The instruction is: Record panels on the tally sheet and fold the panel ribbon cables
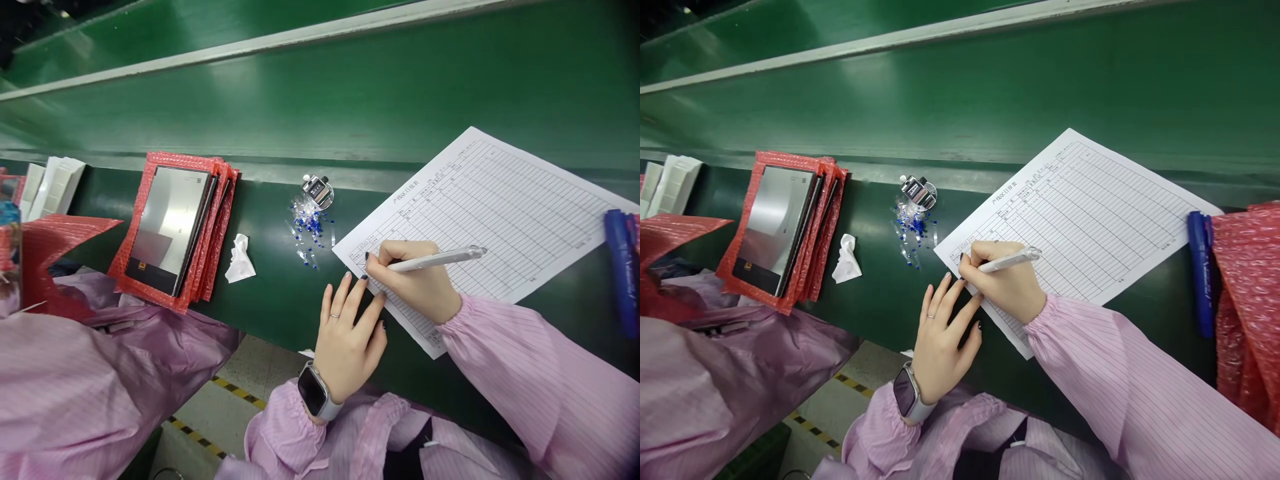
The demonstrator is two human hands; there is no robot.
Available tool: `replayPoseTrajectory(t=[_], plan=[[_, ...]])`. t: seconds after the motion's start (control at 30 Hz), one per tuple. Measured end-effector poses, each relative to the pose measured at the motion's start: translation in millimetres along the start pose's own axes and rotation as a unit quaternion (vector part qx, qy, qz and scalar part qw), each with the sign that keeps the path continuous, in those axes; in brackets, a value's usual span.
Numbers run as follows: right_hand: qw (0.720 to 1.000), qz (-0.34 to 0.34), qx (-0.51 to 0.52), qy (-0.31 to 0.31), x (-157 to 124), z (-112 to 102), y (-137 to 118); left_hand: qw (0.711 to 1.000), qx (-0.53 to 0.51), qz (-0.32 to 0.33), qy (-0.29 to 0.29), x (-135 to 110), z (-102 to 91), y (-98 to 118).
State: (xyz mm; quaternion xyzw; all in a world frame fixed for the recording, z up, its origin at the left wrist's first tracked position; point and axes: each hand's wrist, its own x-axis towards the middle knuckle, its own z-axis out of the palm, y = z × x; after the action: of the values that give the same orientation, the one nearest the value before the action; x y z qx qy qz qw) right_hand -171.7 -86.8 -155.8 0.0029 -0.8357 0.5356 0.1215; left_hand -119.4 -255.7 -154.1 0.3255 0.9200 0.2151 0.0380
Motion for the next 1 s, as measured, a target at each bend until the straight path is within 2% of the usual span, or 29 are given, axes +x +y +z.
replayPoseTrajectory(t=[0.63, 1.0], plan=[[1.0, 0.003, 0.002, -0.015, 0.0, -1.4, 1.5, 1.0, -0.005, 0.003, 0.003, -0.3, 0.1, -1.8], [1.0, 0.007, 0.01, -0.002, 0.0, -1.1, 1.0, 1.0, -0.009, 0.0, 0.003, 0.2, 0.9, -0.8]])
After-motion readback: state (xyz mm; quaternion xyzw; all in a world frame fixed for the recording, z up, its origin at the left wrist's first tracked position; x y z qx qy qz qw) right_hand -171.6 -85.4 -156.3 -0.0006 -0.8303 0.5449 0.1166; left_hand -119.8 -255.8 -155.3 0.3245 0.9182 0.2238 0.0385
